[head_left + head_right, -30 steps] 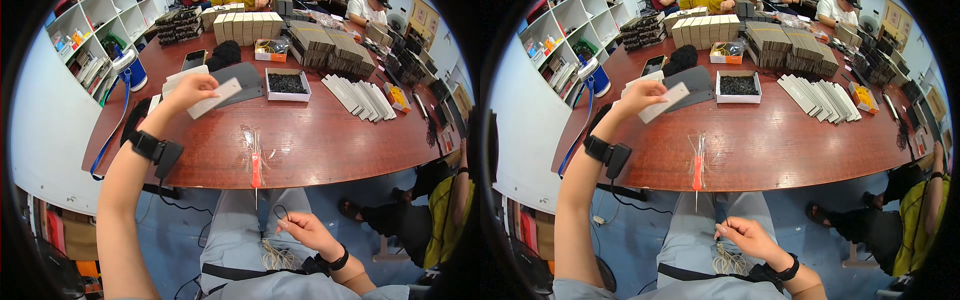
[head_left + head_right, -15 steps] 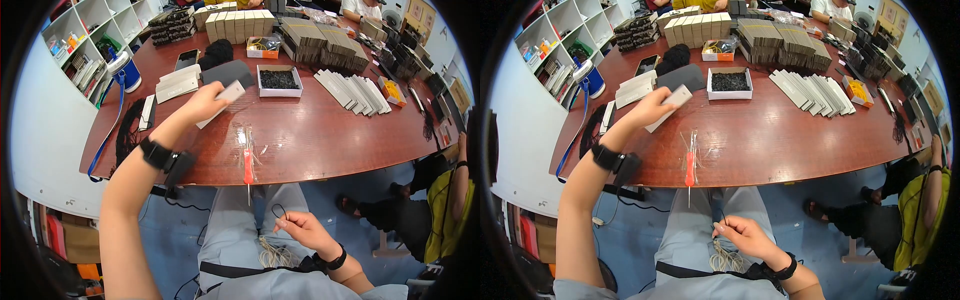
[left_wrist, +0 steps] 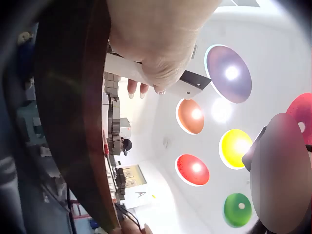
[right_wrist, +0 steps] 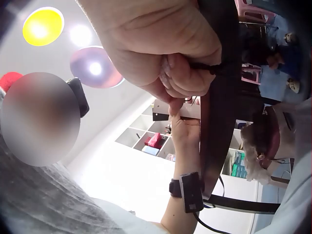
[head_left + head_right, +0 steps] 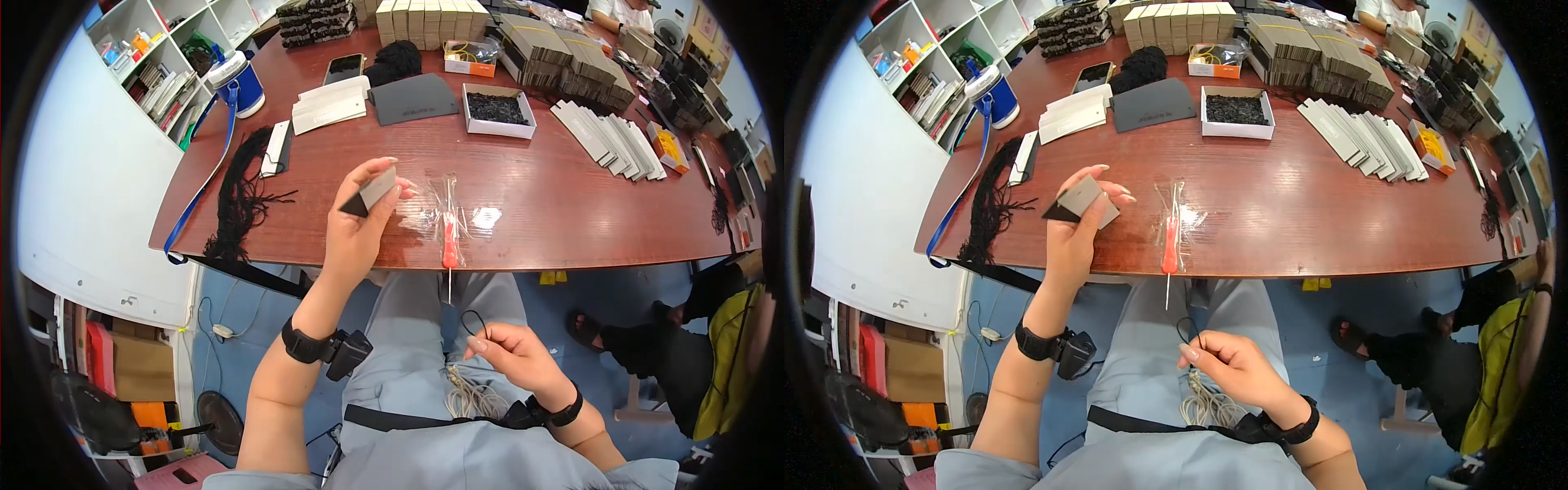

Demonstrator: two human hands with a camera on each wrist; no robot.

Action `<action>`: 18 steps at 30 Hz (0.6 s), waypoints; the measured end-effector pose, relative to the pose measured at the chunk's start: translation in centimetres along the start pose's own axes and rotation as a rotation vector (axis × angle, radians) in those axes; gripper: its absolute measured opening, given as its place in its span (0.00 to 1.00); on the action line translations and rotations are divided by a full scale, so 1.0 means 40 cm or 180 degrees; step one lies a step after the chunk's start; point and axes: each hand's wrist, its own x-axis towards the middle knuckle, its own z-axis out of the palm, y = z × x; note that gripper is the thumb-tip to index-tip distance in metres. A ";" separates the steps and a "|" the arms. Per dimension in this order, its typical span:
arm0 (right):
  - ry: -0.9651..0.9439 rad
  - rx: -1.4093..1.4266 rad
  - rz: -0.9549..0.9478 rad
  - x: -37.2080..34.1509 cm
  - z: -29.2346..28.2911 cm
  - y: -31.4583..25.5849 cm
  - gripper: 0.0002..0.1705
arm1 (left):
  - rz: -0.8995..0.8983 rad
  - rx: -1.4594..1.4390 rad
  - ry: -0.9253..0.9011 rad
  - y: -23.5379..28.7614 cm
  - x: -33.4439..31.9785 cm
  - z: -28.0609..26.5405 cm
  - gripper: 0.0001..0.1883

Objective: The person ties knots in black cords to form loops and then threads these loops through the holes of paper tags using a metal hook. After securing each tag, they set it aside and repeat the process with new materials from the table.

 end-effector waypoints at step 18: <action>0.0018 0.0134 -0.0024 -0.004 0.022 0.007 0.13 | -0.0465 -0.0377 -0.0643 0.021 0.043 0.002 0.13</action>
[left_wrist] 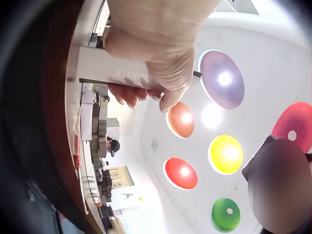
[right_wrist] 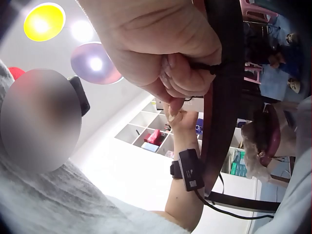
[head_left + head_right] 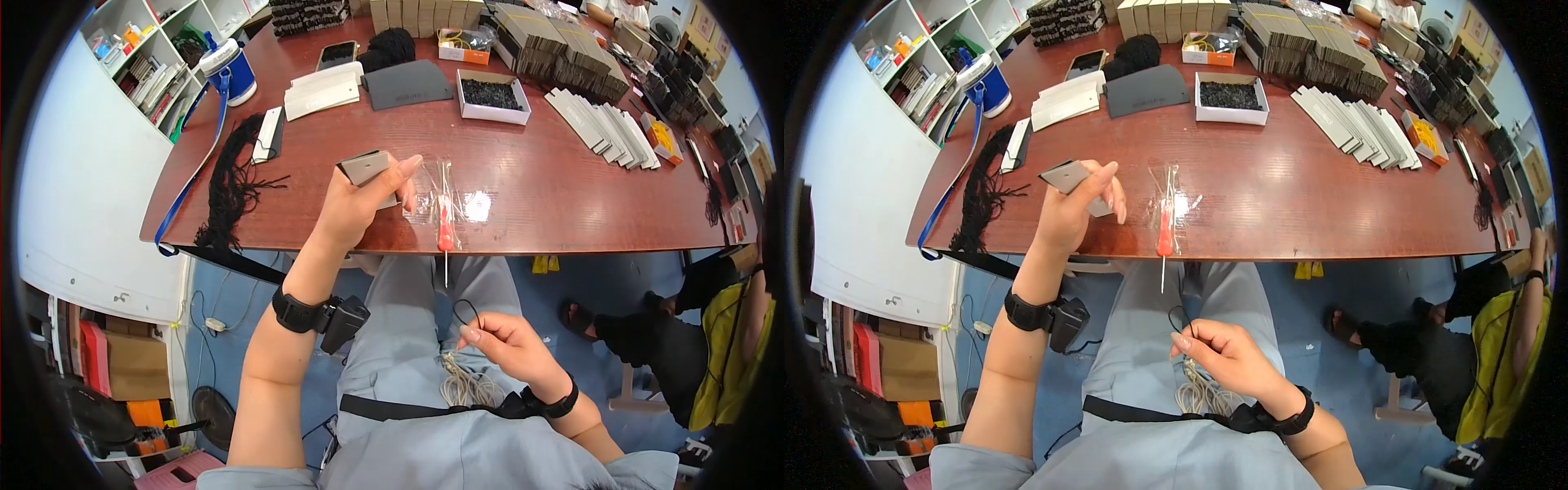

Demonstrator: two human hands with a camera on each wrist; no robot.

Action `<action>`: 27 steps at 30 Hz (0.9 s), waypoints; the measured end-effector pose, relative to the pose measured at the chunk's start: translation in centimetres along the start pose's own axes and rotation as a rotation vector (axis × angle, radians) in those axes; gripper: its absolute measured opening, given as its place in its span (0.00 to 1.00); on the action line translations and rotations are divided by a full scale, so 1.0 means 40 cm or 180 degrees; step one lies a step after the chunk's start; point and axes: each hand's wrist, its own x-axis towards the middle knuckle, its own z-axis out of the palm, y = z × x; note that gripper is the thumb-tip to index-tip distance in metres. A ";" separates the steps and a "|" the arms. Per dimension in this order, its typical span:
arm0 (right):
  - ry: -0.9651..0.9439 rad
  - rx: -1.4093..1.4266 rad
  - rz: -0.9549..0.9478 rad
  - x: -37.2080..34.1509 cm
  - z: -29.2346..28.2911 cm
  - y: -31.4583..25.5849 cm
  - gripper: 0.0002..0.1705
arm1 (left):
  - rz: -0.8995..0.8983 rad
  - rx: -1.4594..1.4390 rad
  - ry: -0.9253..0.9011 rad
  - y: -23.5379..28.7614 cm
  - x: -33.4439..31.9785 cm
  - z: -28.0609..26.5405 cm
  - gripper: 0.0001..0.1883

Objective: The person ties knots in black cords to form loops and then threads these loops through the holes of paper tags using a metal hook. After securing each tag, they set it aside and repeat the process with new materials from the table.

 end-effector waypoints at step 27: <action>0.0277 0.0229 0.0192 -0.031 -0.020 -0.002 0.12 | -0.1831 -0.0502 -0.0518 -0.180 -0.200 0.168 0.12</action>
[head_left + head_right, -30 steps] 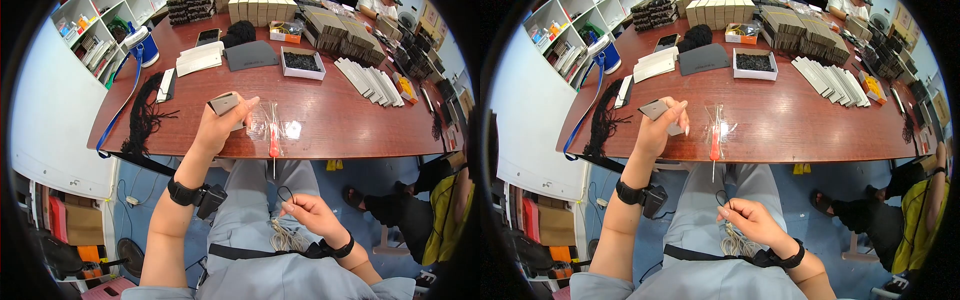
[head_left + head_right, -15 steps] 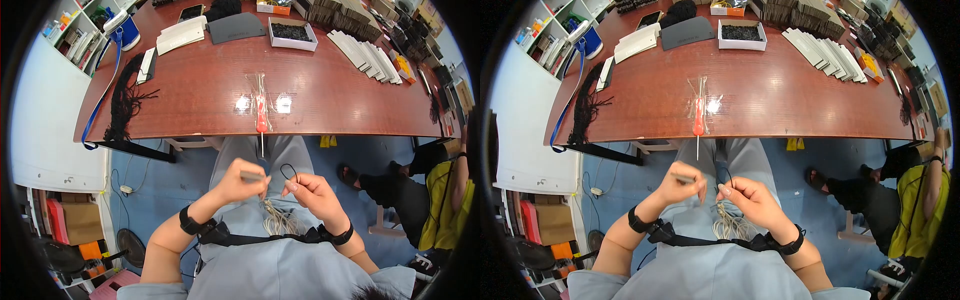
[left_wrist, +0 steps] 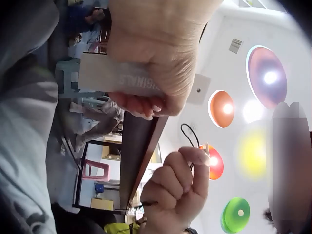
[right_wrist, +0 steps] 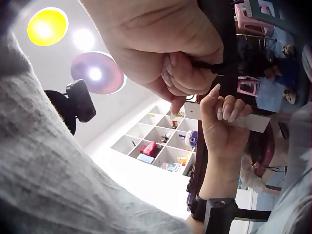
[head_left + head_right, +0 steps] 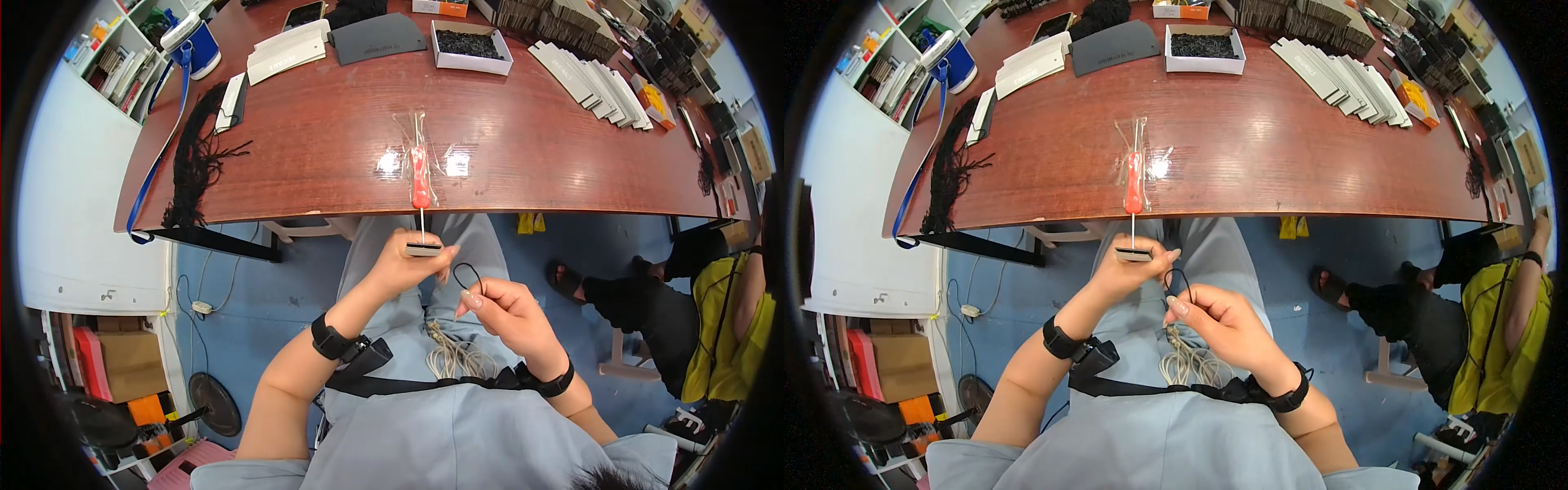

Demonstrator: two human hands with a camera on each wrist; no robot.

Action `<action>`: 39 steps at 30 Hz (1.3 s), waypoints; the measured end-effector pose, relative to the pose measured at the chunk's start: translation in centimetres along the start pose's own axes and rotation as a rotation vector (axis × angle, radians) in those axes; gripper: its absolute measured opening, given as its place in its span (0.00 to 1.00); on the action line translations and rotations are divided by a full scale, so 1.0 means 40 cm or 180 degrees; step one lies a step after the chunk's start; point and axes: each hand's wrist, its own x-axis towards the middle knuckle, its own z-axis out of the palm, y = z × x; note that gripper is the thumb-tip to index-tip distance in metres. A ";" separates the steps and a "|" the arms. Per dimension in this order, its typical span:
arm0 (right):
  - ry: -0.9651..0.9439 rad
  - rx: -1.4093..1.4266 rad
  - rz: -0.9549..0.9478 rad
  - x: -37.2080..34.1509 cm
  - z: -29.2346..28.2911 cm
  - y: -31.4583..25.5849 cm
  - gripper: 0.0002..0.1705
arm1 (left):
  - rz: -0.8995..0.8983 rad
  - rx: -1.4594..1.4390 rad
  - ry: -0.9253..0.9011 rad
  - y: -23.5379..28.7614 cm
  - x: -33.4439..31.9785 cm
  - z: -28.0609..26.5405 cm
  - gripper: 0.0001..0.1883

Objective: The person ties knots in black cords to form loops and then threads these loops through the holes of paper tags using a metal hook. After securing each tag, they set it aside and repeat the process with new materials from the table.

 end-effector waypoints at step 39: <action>-0.0624 -0.0960 -0.0340 0.030 0.031 -0.005 0.11 | 0.1189 0.1144 0.0498 0.022 0.013 -0.010 0.07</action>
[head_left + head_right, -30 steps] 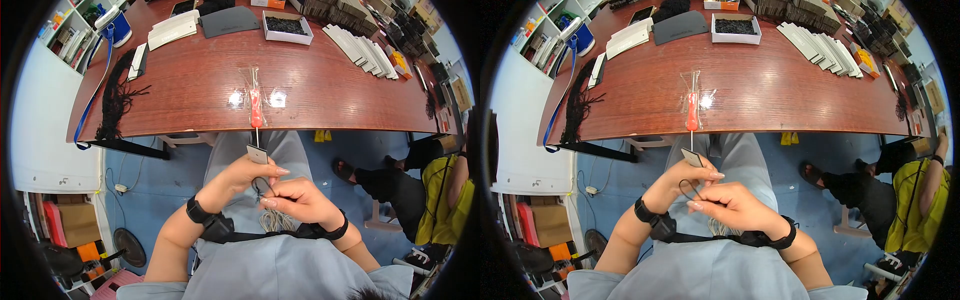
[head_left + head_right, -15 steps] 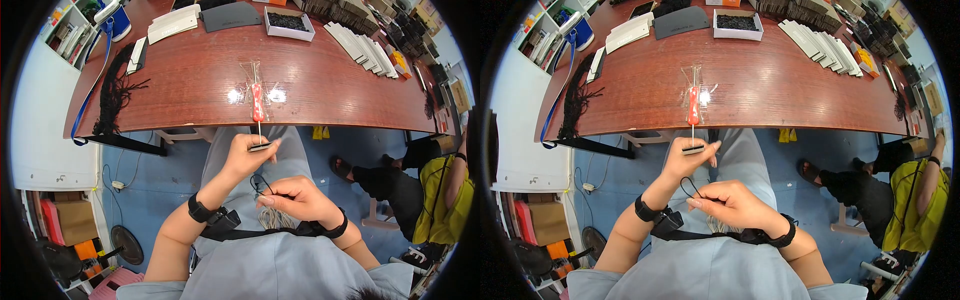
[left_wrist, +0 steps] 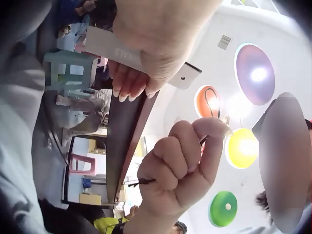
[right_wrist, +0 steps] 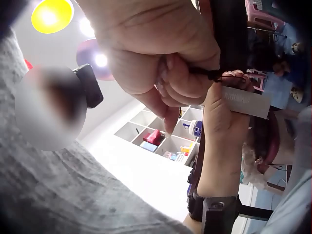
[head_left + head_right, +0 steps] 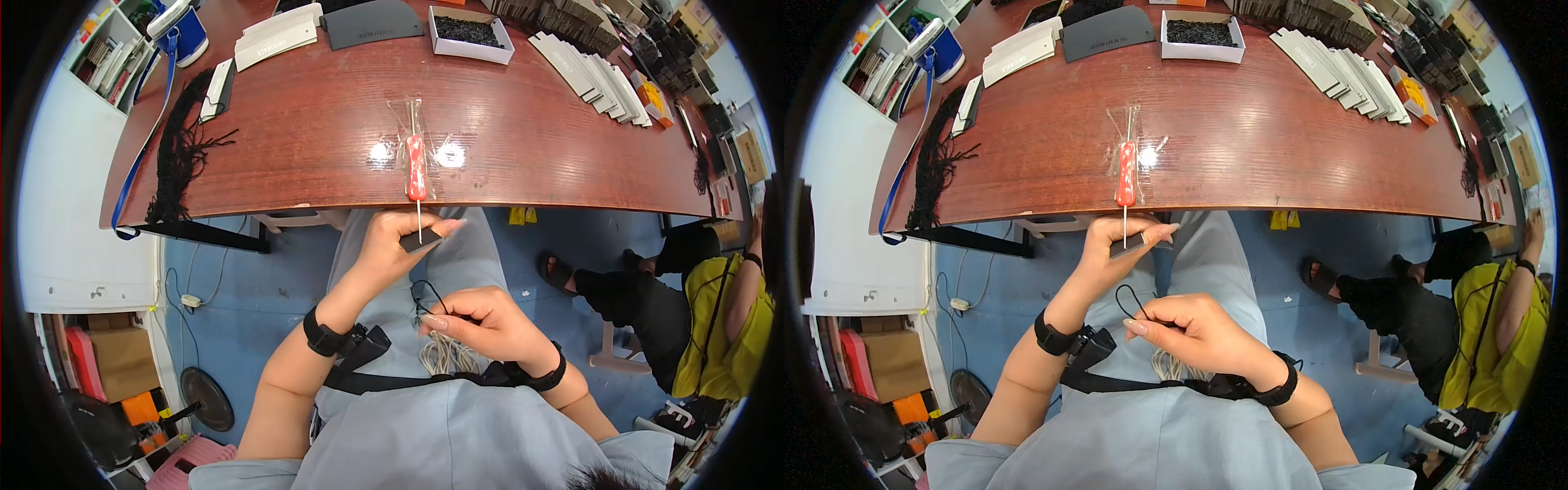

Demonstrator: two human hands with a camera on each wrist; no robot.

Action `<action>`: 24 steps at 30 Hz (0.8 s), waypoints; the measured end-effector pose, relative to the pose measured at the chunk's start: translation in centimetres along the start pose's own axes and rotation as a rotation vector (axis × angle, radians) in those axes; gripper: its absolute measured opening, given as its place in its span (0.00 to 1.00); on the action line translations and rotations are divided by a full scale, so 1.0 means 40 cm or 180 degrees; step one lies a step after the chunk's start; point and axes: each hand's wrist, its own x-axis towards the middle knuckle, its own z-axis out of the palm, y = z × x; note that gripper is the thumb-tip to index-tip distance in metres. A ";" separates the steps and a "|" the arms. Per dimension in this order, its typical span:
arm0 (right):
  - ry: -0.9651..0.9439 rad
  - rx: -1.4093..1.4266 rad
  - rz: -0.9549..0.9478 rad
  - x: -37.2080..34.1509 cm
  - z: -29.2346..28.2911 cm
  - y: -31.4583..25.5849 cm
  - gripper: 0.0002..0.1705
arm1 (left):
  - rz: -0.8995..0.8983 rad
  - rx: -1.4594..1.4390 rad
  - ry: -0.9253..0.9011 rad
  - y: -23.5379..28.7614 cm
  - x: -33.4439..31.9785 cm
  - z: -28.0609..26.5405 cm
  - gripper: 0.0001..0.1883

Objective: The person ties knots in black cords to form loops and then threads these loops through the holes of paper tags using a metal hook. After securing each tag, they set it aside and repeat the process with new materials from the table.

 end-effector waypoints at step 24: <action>0.1646 -0.1183 -0.0716 0.074 -0.032 -0.011 0.10 | -0.1144 -0.0664 -0.0459 -0.004 -0.036 -0.005 0.06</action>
